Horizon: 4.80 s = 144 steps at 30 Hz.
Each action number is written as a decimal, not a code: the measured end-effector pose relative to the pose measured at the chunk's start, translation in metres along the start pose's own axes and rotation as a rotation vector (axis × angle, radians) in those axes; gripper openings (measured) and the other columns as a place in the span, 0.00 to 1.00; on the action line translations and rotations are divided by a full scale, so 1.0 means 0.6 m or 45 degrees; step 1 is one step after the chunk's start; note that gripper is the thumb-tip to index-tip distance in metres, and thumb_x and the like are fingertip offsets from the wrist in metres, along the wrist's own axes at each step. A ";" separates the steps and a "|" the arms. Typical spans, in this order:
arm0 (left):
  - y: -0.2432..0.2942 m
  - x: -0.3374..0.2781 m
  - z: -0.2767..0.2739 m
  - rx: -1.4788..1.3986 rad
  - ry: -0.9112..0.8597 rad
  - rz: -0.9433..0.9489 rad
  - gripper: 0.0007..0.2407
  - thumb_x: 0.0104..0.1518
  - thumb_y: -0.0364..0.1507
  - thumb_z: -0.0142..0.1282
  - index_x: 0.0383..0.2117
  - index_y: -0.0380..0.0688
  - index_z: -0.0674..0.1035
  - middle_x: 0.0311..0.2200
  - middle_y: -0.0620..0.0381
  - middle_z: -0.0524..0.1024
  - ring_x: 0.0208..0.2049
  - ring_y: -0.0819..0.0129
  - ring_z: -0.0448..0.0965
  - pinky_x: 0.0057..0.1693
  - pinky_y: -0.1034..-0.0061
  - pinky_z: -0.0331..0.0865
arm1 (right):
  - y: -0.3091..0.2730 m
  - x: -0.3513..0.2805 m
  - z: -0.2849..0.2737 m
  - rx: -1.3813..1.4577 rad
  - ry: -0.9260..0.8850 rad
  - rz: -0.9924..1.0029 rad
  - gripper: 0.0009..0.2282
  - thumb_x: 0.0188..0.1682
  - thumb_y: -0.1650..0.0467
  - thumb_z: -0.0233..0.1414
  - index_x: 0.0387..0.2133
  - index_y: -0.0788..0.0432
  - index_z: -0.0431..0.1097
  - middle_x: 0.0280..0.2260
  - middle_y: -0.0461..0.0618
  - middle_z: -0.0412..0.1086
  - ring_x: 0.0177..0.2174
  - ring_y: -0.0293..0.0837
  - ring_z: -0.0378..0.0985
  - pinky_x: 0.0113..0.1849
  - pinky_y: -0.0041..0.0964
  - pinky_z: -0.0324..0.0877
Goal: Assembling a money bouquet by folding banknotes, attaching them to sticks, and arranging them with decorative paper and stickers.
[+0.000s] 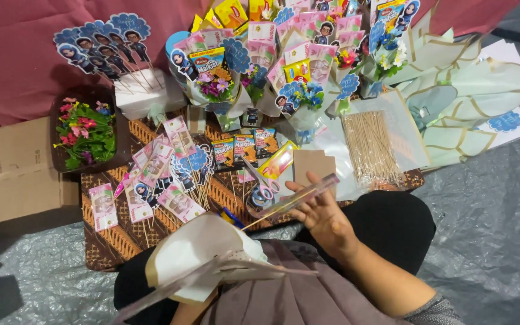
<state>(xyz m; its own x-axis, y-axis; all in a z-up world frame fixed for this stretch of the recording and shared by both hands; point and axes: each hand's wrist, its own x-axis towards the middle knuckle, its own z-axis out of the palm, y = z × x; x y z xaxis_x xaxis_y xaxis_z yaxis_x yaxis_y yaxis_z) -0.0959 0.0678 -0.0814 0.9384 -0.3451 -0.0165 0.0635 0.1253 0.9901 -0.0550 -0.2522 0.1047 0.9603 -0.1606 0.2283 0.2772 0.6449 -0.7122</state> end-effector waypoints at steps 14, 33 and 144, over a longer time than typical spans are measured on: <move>0.111 0.243 0.051 -0.184 0.218 -0.563 0.14 0.47 0.15 0.66 0.40 0.22 0.80 0.32 0.43 0.81 0.27 0.63 0.78 0.36 0.76 0.72 | -0.024 0.017 -0.050 -0.845 0.664 -0.040 0.06 0.53 0.77 0.54 0.41 0.68 0.74 0.30 0.49 0.74 0.29 0.34 0.71 0.34 0.24 0.68; 0.236 0.258 0.128 0.787 0.447 0.307 0.37 0.58 0.37 0.63 0.72 0.42 0.55 0.67 0.36 0.52 0.69 0.36 0.50 0.70 0.47 0.48 | 0.015 0.022 0.008 -0.974 0.547 0.211 0.04 0.45 0.76 0.62 0.32 0.64 0.81 0.17 0.50 0.73 0.23 0.36 0.72 0.28 0.30 0.71; 0.120 0.342 0.028 0.032 0.624 -0.265 0.09 0.58 0.23 0.64 0.43 0.34 0.82 0.34 0.41 0.82 0.38 0.55 0.85 0.46 0.64 0.78 | 0.166 -0.068 -0.169 -1.259 0.579 0.680 0.09 0.54 0.67 0.54 0.39 0.58 0.81 0.19 0.48 0.73 0.23 0.39 0.71 0.29 0.32 0.67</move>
<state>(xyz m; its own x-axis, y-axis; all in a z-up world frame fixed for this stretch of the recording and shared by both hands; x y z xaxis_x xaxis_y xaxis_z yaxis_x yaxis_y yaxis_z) 0.0952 -0.0096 -0.0110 0.9559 0.1155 -0.2702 0.2627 0.0759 0.9619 -0.0632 -0.2570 -0.0428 0.8301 -0.4245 -0.3616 -0.4425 -0.1070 -0.8904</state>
